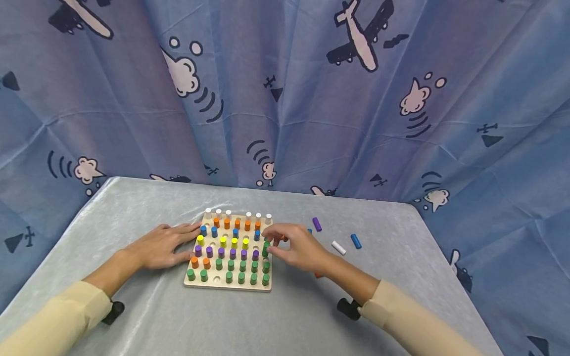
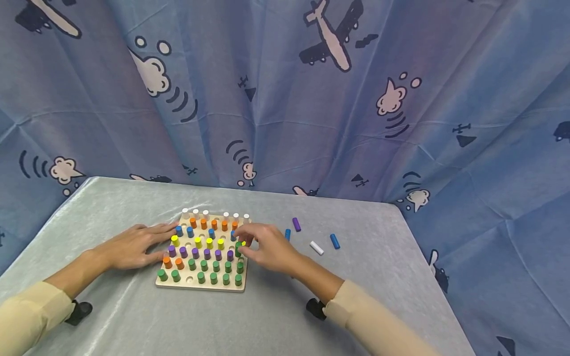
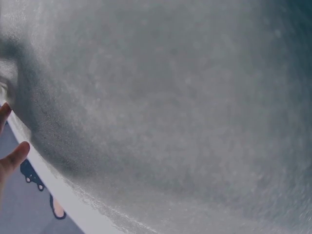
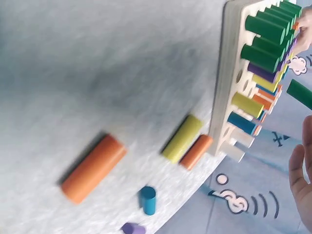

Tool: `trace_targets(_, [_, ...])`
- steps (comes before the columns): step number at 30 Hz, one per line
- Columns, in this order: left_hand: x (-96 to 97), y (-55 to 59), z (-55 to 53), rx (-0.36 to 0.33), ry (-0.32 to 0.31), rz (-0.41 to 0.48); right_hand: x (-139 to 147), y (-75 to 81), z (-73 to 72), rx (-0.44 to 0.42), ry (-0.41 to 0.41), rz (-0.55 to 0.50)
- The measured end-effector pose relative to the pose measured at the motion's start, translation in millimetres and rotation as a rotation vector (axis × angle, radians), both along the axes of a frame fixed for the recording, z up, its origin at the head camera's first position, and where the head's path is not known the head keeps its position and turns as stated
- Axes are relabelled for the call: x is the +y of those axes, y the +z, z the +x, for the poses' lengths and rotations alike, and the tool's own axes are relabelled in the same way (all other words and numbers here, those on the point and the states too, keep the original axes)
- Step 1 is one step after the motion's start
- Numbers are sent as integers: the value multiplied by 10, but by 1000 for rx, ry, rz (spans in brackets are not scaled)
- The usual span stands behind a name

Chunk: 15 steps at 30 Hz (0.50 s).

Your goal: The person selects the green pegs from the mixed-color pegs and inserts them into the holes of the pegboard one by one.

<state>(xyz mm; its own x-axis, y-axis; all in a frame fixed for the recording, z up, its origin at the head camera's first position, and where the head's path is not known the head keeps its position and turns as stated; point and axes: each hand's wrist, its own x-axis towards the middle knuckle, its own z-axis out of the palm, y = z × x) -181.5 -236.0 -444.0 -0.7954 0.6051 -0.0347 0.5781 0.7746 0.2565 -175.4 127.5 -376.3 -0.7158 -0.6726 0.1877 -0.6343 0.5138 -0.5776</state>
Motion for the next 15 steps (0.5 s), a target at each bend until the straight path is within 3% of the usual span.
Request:
trace_targets(10, [-8, -8, -1, 9, -4, 3, -243, 8, 53, -8, 30, -24])
trace_targets(15, [-13, -24, 4, 10, 4, 10, -365, -30, 98, 40, 64, -28])
